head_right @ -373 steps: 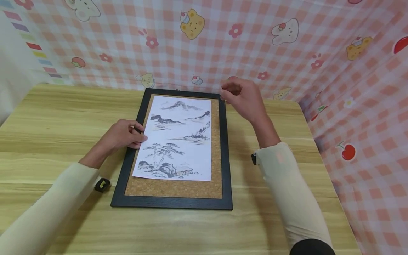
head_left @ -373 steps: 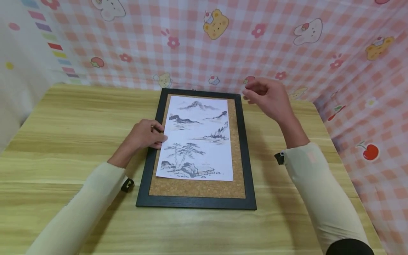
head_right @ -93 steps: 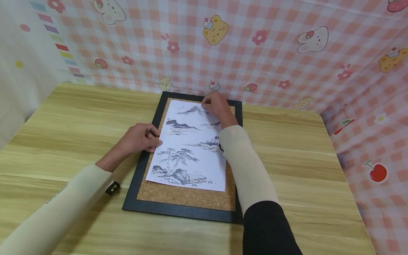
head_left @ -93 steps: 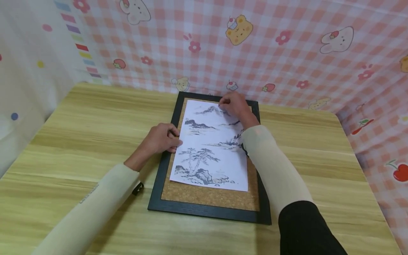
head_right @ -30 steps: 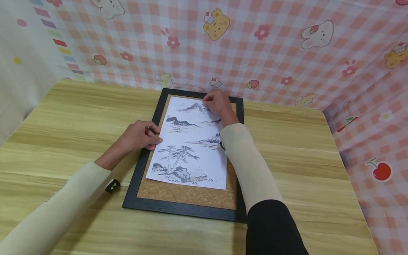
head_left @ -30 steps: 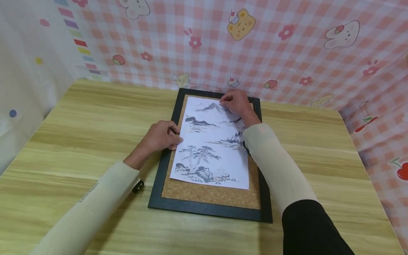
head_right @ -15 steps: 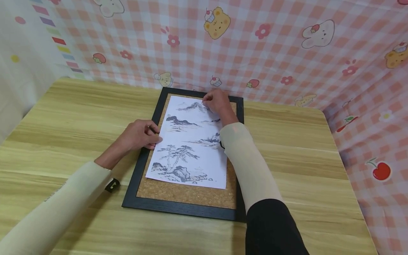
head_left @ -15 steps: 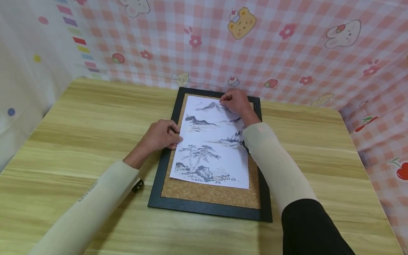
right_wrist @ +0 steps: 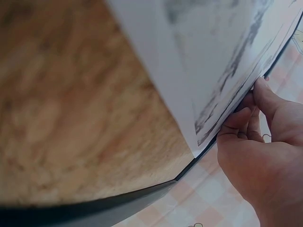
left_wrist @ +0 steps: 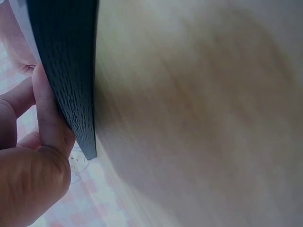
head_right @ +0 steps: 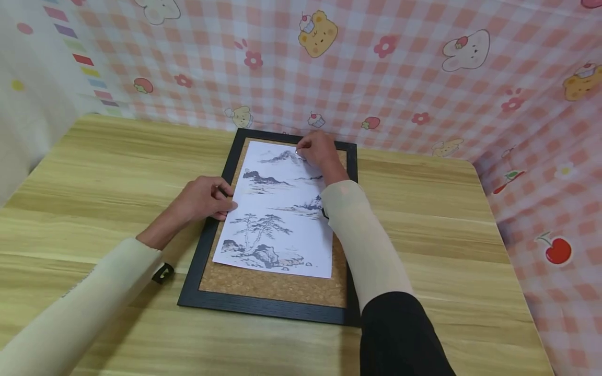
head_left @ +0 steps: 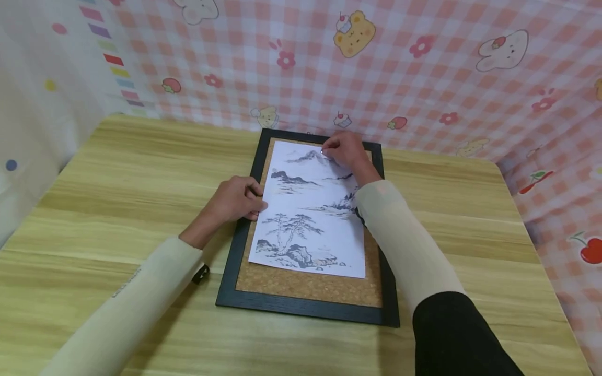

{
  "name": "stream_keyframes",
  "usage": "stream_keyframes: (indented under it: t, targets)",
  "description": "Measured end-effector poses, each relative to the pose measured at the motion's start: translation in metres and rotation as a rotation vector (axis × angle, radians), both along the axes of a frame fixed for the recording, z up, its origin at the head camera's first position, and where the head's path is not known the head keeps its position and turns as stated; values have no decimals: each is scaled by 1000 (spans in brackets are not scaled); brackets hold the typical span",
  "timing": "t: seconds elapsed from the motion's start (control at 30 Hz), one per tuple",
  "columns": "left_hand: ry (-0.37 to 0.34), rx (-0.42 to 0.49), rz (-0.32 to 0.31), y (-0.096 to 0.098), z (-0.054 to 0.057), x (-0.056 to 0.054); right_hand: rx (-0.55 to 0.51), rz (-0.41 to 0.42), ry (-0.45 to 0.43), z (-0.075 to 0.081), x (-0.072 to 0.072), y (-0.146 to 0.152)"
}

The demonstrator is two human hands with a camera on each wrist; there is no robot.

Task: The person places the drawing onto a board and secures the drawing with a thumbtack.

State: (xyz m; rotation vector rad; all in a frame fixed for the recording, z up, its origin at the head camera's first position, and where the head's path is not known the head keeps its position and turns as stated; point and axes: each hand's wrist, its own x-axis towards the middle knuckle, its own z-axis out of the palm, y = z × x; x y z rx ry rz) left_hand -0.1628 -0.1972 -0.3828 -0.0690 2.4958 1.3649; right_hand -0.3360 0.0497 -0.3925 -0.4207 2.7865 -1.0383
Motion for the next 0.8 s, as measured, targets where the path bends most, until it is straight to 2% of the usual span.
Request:
stream_keyframes:
  t: [0.8]
  targets:
    - [9, -1, -4, 0, 1, 0, 70, -14, -36, 3, -2, -3]
